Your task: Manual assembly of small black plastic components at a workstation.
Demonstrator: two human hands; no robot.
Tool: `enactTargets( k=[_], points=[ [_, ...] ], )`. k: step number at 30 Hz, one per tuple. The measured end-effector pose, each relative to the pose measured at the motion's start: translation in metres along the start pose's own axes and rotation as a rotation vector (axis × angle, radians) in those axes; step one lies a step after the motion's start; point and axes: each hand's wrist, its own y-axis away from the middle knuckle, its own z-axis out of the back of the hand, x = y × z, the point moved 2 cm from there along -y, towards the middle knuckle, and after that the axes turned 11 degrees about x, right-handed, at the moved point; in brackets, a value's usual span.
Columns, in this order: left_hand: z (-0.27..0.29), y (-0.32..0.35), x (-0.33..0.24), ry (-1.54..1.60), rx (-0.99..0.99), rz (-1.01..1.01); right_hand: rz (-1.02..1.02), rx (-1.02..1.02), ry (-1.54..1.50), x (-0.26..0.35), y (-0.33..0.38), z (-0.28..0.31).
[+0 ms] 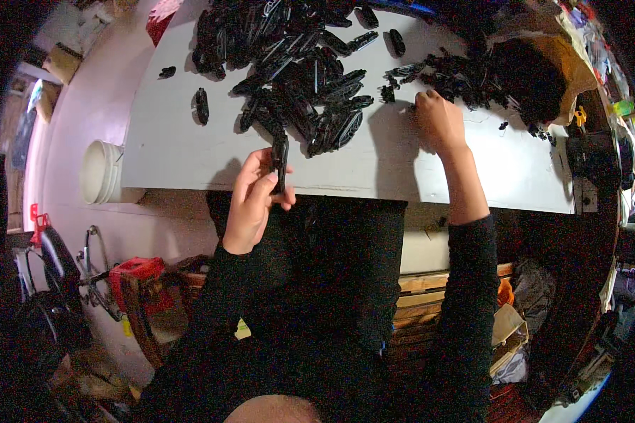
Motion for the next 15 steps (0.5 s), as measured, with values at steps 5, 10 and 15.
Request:
enactTargets(
  k=[5, 10, 15],
  points=[
    [0.0, 0.006, 0.007, -0.102, 0.036, -0.013, -0.019, 0.175, -1.128, 0.078, 0.049, 0.027],
    [-0.009, 0.007, 0.014, -0.305, 0.072, -0.092, 0.028, 0.39, -1.803, 0.159, 0.093, 0.025],
    [-0.015, 0.007, 0.009, -0.625, 0.163, -0.257, -0.055, 0.25, -1.979, 0.171, 0.098, 0.015]
  ],
)
